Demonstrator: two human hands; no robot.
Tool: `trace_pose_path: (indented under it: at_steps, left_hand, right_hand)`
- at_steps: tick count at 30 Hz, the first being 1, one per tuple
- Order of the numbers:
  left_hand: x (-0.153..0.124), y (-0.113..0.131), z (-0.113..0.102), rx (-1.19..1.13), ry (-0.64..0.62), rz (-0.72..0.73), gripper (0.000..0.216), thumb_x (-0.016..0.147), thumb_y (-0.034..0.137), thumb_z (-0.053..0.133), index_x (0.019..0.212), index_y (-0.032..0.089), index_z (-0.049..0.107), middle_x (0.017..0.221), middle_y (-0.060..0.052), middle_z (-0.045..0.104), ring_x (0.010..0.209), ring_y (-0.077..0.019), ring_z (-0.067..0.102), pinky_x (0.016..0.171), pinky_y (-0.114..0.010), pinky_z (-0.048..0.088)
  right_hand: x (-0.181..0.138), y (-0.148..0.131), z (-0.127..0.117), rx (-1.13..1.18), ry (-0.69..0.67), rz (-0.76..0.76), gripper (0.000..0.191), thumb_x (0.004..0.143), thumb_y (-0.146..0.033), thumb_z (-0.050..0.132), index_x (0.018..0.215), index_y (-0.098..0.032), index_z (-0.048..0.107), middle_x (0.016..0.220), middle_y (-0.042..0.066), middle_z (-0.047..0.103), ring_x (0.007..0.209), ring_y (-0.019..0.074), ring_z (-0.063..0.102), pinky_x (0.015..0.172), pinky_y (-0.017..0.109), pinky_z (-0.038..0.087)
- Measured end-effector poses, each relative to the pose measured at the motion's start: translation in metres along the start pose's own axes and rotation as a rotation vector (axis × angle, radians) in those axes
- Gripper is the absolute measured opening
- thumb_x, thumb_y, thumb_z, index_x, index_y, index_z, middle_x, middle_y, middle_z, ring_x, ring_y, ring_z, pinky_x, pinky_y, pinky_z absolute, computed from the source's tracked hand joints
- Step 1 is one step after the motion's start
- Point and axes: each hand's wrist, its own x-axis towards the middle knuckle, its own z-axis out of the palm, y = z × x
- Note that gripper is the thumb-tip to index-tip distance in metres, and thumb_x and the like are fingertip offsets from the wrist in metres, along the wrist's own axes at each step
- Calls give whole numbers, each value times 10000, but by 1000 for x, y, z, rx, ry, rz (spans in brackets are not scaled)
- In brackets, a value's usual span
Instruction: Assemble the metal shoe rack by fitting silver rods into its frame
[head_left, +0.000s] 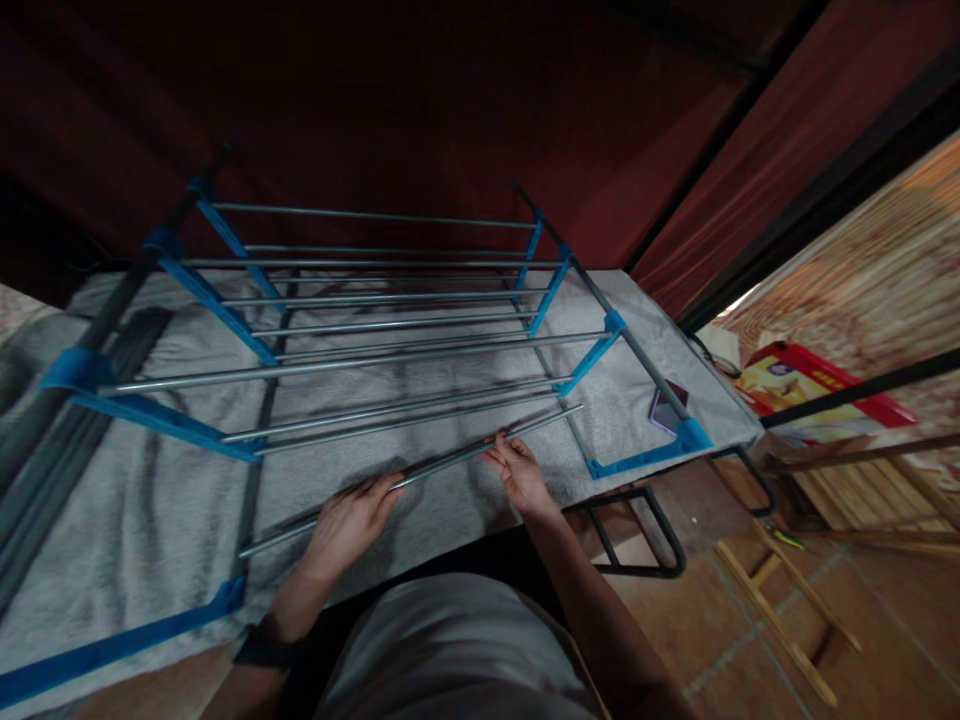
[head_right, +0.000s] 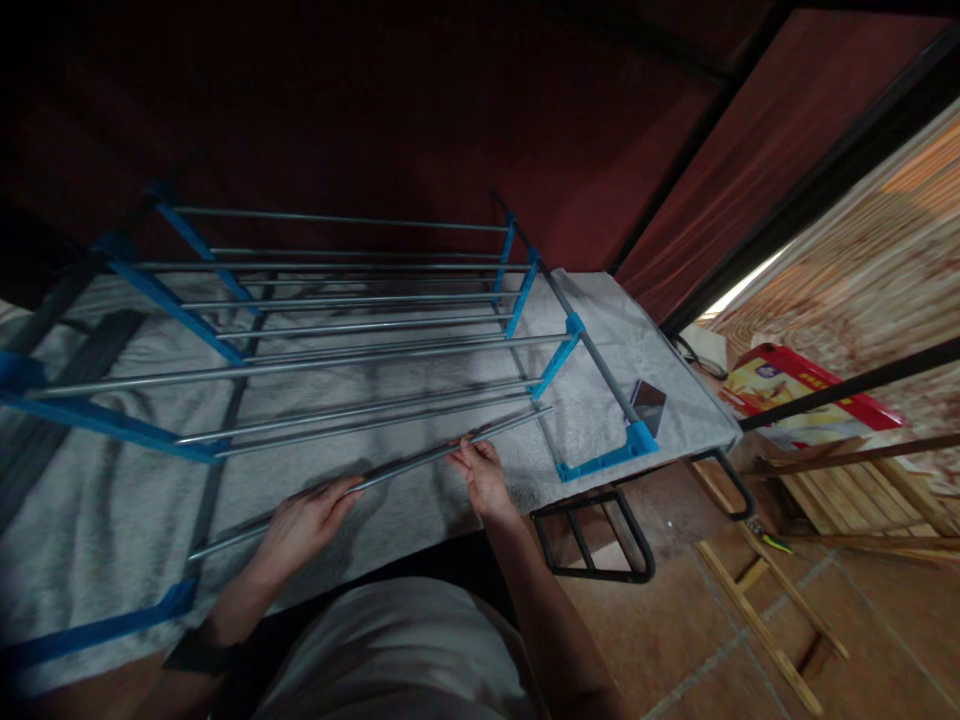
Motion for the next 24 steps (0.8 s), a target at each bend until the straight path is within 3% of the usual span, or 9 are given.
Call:
trace_pose_path:
  at_steps: [6, 11, 16, 19, 21, 24]
  left_hand:
    - [-1, -5, 6, 9, 11, 32, 488, 1069, 496, 360, 1255, 251, 739, 1169, -79, 823, 982, -271, 797, 832, -378, 616]
    - [0, -5, 4, 27, 68, 100, 439, 1077, 447, 384, 1220, 244, 746, 1156, -88, 817, 1008, -270, 772, 893, -400, 588]
    - [-6, 11, -6, 97, 390, 245, 325, 1058, 361, 515, 1290, 247, 713, 1257, -108, 775, 1150, -276, 721, 1095, -478, 499]
    - [-19, 25, -6, 151, 596, 305, 283, 1020, 248, 598, 1277, 274, 714, 1252, -90, 783, 1160, -268, 728, 1106, -480, 488]
    - [-27, 33, 0, 98, 580, 346, 276, 1013, 207, 600, 1244, 290, 727, 1171, -58, 809, 1099, -241, 753, 1030, -424, 541]
    - [-30, 41, 13, -73, 436, 293, 271, 1050, 258, 537, 1238, 285, 731, 1130, -47, 821, 1058, -225, 772, 958, -382, 599]
  right_hand:
    - [-4, 1, 3, 20, -10, -36, 263, 699, -333, 914, 842, -259, 706, 900, -1, 768, 937, 187, 743, 912, 346, 607]
    - [-4, 5, 3, 25, 15, -36, 297, 650, -335, 934, 816, -243, 706, 853, 2, 762, 873, 186, 735, 881, 350, 617]
    - [-1, 5, 4, 11, 38, -76, 277, 684, -337, 913, 757, -246, 661, 828, -16, 744, 828, 161, 730, 848, 323, 613]
    - [-1, -2, 5, 44, 29, -79, 281, 680, -327, 918, 736, -245, 655, 844, -13, 754, 842, 161, 732, 869, 328, 612]
    - [-2, -9, 5, 89, 34, -65, 287, 659, -310, 935, 730, -244, 666, 853, -9, 766, 860, 167, 735, 881, 333, 614]
    - [-8, -17, 8, 160, 28, -43, 282, 636, -251, 953, 739, -243, 690, 884, -7, 783, 890, 170, 742, 897, 336, 618]
